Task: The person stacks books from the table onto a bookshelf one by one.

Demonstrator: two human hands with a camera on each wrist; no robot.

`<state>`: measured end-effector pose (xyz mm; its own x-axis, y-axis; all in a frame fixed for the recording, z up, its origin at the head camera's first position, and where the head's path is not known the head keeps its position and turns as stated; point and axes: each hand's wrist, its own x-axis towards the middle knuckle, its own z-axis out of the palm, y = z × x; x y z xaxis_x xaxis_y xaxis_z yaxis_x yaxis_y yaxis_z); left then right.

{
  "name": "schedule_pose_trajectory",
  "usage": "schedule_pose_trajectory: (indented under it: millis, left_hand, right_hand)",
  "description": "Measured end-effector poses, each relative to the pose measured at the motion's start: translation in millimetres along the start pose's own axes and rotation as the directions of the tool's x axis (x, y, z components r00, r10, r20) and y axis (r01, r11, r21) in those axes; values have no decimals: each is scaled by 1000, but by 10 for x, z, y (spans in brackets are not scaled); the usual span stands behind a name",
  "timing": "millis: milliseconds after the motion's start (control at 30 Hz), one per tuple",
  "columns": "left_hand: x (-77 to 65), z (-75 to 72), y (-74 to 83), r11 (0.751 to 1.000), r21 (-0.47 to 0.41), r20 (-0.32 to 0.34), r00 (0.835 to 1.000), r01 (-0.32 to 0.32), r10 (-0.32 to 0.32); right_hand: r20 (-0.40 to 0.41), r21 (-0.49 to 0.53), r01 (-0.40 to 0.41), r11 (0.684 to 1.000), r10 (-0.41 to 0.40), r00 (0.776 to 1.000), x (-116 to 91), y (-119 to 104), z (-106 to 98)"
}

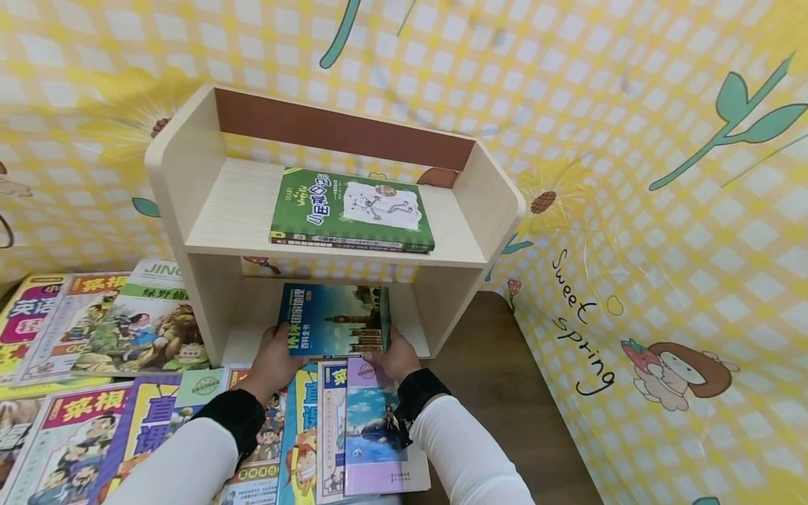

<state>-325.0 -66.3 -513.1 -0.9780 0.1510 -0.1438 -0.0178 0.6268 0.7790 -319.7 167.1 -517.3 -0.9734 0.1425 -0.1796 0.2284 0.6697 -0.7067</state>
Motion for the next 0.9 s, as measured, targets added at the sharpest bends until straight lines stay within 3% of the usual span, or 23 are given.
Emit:
schedule_pose_trajectory:
  millis: [367,633,800,900]
  left_hand:
    - [49,17,18,1000,14,-29,999,-17,17]
    - [-37,-67,53,999,42,-17,1000,-4,5]
    - [-98,-205,117,991,105,-61,995,-77,84]
    - [-211,-310,131,981,120,-78,984,-151,161]
  right_hand:
    - [-66,-22,15,1000,-16,998,33,-10,30]
    - [-80,23,85,996,-83,993,-87,24,20]
    - [-58,156,121,980,-114,992,-316,94,-179]
    - [-63,232,96,968,-84,994,-504,203,-299]
